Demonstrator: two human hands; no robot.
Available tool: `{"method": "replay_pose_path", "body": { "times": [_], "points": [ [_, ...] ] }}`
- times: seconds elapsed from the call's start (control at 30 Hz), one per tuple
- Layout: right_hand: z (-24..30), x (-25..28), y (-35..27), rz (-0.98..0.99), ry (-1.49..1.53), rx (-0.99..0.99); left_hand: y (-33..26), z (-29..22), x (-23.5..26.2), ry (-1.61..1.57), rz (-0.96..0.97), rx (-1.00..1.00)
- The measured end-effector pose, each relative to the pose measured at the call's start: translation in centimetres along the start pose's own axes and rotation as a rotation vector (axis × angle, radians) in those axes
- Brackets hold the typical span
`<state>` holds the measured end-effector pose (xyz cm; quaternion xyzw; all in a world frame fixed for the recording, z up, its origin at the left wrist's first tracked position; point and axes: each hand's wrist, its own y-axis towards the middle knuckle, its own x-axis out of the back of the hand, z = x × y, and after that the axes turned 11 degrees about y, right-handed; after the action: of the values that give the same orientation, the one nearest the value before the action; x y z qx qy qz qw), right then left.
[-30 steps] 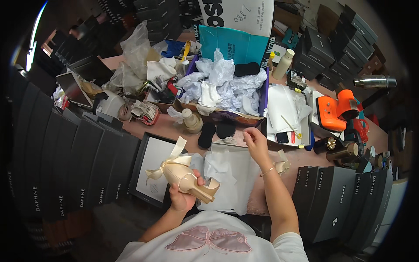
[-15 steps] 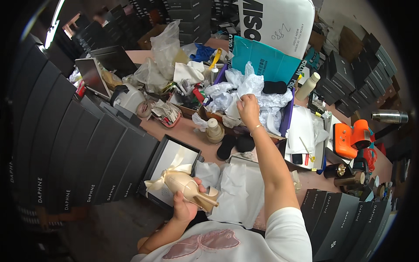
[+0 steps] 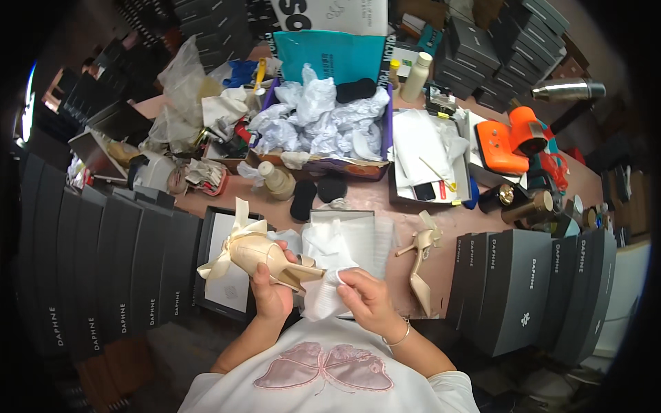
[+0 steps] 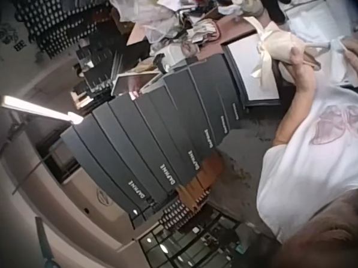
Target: The person is packing high-heeled shoes into boxes using tissue paper at a manufacturing workbench.
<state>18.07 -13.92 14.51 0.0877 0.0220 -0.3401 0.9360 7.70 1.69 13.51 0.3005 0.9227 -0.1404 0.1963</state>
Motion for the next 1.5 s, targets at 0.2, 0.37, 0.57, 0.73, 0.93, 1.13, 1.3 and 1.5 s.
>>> {"method": "replay_pose_path", "body": {
  "times": [0.2, 0.37, 0.57, 0.73, 0.93, 1.13, 1.3, 1.5],
  "points": [
    [0.3, 0.4, -1.2, -0.064, 0.286, -0.102, -1.8, 0.9, -1.5, -0.073, 0.109, 0.149],
    [1.4, 1.7, -0.1, 0.056, -0.291, 0.245, -3.0, 0.3, -3.2, 0.0, 0.121, 0.046],
    [1.5, 0.2, 0.1, -0.069, -0.214, 0.509, -3.8, -1.3, -5.7, 0.115, 0.235, -0.131],
    [2.2, 0.1, 0.2, -0.119, -0.179, 0.407, -3.0, -1.2, -7.0, 0.142, 0.231, -0.237],
    [2.6, -0.9, 0.4, -0.292, 0.013, 0.128, -1.6, 0.6, -8.0, -0.046, 0.229, -0.28],
    [2.0, -2.1, 2.7, -0.435, 0.25, 0.001, 1.3, 3.1, -7.4, -0.034, 0.186, -0.371],
    [1.8, -2.4, 2.3, -0.182, 0.449, -0.133, 2.3, 1.3, -5.3, -0.113, 0.219, -0.263],
    [1.0, 2.3, 0.3, -0.499, 0.697, -0.193, 3.3, -1.2, -2.0, 0.031, 0.332, -0.501]
  ]
}}
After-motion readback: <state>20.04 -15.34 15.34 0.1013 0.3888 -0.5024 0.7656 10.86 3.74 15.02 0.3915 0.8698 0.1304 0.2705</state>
